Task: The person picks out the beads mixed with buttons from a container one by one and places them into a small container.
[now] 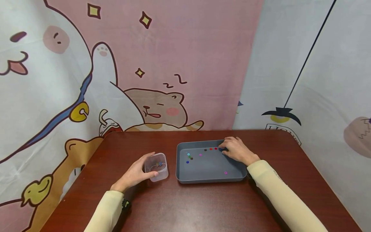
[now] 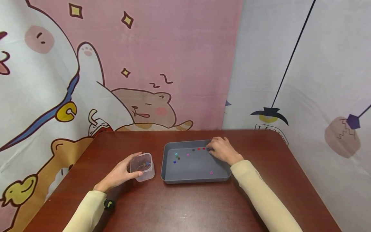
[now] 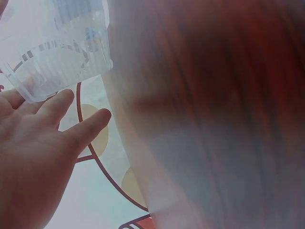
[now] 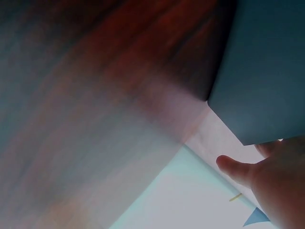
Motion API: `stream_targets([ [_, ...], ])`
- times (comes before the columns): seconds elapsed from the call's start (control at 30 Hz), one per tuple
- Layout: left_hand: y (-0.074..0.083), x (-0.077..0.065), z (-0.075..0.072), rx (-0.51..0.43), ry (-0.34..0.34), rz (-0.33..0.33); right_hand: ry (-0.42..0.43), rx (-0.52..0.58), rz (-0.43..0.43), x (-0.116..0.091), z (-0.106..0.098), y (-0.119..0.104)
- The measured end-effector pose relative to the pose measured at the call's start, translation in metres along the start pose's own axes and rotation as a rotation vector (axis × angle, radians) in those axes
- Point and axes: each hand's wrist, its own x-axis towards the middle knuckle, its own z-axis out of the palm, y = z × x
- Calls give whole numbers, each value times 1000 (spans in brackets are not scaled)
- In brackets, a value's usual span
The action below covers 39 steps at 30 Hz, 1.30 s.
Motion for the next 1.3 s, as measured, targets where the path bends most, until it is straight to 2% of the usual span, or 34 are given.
stream_targets([
  [0.7,3,-2,0,-7,5,3,4,24,11,-2,1,0],
  [1.0,3,-2,0,-14,2,-5,7,70,21,-3,-10,-1],
  [1.3,3,-1,0,-9,7,3,62,127,11,-9,-20,-5],
])
